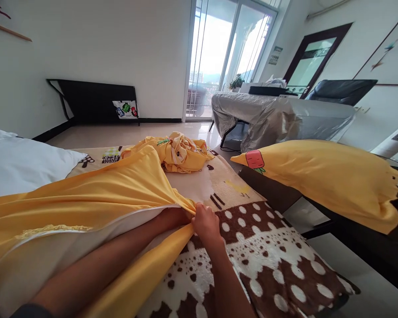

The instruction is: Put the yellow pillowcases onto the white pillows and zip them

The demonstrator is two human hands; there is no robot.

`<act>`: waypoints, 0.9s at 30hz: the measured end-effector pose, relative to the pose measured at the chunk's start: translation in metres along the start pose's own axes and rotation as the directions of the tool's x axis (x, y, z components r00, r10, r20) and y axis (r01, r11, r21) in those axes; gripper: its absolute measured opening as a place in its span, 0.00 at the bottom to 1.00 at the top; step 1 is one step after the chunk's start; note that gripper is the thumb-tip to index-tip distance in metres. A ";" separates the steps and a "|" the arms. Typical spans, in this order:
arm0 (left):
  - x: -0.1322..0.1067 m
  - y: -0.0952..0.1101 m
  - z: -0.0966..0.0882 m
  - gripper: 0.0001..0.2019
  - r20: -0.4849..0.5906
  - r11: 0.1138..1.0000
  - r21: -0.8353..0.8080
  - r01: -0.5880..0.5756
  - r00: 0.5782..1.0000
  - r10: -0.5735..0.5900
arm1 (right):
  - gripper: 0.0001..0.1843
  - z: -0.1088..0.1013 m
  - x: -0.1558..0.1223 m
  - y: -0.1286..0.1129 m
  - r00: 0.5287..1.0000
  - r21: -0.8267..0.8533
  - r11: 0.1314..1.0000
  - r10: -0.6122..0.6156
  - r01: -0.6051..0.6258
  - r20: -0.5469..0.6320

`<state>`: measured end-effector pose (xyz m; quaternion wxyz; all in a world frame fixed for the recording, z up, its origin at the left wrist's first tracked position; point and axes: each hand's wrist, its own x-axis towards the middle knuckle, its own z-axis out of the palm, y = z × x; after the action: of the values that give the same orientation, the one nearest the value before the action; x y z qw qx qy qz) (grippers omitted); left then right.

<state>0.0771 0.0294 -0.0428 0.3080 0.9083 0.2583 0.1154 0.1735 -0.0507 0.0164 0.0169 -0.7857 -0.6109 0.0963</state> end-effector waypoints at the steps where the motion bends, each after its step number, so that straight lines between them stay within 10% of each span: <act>1: -0.002 -0.001 -0.001 0.12 -0.011 1.000 0.010 -0.008 1.000 0.008 | 0.15 -0.001 0.000 0.000 1.000 0.004 1.000 0.001 -0.001 -0.004; 13: -0.037 0.009 -0.003 0.14 -0.215 0.994 0.015 -0.104 0.971 0.105 | 0.12 -0.009 -0.006 -0.003 0.998 0.007 0.999 0.037 -0.037 -0.056; 22: 0.003 0.003 0.019 0.11 -0.298 0.988 0.048 0.145 0.946 -0.125 | 0.12 -0.007 -0.006 -0.003 0.980 0.059 0.996 -0.051 0.064 -0.195; 27: 0.011 -0.014 0.028 0.09 -0.221 0.974 0.198 0.105 0.973 -0.060 | 0.12 -0.004 -0.004 -0.001 0.976 0.079 0.993 -0.075 0.092 -0.204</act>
<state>0.0910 0.0307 -0.0724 0.1860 0.9063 0.3385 0.1717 0.1725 -0.0544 0.0211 0.1171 -0.7634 -0.6337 0.0427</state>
